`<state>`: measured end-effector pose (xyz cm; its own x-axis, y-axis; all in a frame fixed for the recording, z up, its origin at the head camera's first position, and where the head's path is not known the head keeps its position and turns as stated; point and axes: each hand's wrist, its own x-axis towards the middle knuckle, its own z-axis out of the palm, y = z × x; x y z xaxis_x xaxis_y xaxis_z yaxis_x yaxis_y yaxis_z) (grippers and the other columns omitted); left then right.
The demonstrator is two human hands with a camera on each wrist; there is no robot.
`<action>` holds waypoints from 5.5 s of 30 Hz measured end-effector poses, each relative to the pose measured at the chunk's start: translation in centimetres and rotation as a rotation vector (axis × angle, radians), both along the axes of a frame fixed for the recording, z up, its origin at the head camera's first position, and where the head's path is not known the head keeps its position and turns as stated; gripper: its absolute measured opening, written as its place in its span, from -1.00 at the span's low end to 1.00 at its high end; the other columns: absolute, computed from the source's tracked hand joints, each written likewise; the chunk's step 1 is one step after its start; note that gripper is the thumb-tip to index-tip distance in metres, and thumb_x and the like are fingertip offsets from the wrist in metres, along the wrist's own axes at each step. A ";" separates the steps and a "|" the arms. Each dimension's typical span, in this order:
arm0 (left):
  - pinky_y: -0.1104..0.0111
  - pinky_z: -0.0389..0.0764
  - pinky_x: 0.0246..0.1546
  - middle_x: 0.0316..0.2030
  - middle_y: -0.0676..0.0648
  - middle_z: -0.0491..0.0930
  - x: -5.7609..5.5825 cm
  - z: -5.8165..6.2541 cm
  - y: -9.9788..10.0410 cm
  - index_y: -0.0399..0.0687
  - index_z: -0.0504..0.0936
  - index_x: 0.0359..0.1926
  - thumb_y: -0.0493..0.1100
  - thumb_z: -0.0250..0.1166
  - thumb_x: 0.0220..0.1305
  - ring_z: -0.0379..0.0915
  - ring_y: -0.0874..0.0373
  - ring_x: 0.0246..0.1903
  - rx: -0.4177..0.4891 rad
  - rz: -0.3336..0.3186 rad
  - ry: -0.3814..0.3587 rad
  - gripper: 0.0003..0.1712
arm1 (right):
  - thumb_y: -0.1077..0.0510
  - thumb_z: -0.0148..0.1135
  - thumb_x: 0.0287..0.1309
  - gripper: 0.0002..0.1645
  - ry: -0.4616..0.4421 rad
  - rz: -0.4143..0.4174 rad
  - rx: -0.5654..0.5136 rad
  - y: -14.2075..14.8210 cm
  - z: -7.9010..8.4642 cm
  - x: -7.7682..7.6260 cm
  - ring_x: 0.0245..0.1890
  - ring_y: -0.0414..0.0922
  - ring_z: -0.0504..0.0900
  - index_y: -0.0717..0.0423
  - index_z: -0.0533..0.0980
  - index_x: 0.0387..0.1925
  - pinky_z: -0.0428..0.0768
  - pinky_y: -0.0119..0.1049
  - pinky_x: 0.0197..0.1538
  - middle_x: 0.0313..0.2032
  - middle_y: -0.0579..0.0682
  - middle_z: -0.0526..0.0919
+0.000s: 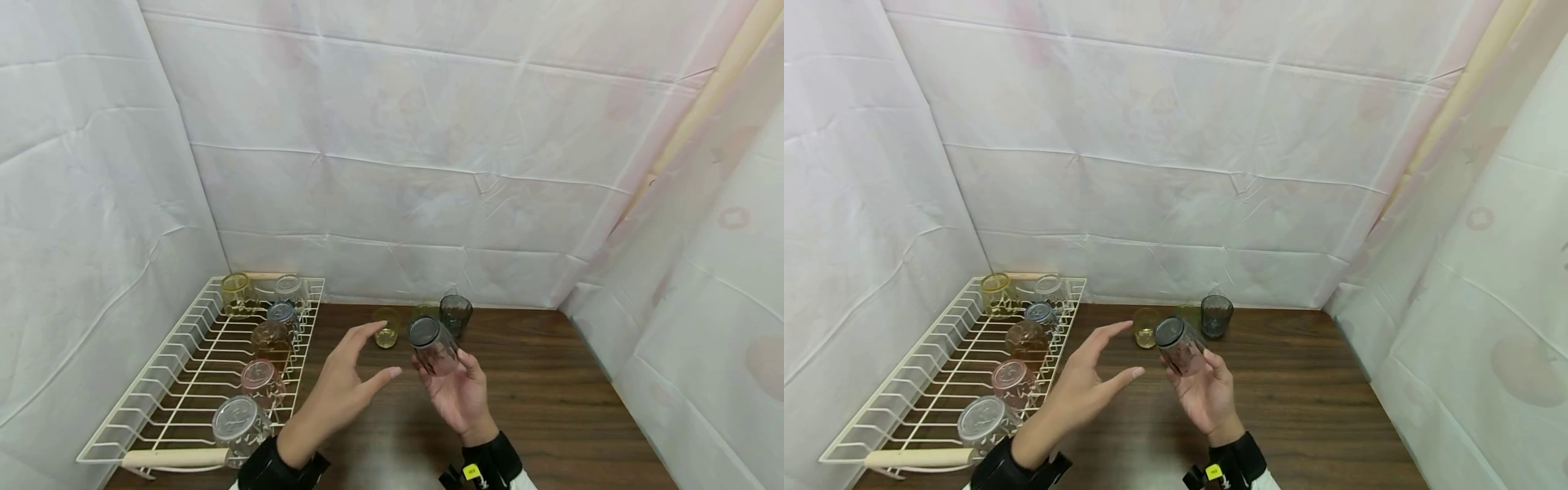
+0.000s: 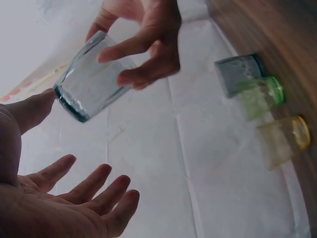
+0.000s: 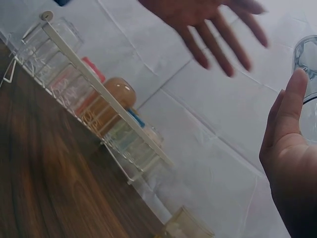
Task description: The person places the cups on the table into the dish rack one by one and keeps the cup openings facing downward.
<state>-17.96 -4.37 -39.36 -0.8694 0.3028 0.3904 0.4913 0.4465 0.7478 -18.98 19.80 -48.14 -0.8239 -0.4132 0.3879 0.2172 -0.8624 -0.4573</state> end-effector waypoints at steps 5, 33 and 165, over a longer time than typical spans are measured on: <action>-0.10 0.51 0.46 0.45 0.07 0.50 -1.0 0.9 1.4 0.34 0.42 0.53 -0.02 0.60 0.24 0.43 0.01 0.49 0.032 -0.074 0.012 -0.11 | -0.03 -0.42 0.70 -0.38 0.025 0.012 -0.007 -0.9 0.0 0.1 0.31 -0.09 0.64 0.05 0.39 0.49 0.65 -0.33 0.37 0.30 0.00 0.66; 0.08 0.72 0.23 0.32 -0.06 0.62 -1.2 0.6 3.4 0.12 0.52 0.48 -0.13 0.57 0.28 0.65 0.02 0.25 0.101 -0.169 0.045 -0.23 | -0.06 -0.41 0.70 -0.41 -0.013 0.007 -0.016 -2.6 -0.4 0.6 0.20 -0.22 0.67 0.03 0.33 0.49 0.66 -0.35 0.34 0.32 -0.05 0.61; -0.29 0.59 -0.05 0.07 -0.64 0.58 -18.0 -4.9 -28.8 -0.55 0.44 0.33 -0.16 0.47 0.26 0.55 -0.59 0.02 -0.619 0.422 -0.151 -0.24 | 0.05 0.18 0.60 -0.51 -0.137 -0.989 1.334 6.0 -3.7 2.7 0.05 -0.52 0.62 0.21 0.53 0.37 0.55 -0.57 0.16 0.24 0.23 0.73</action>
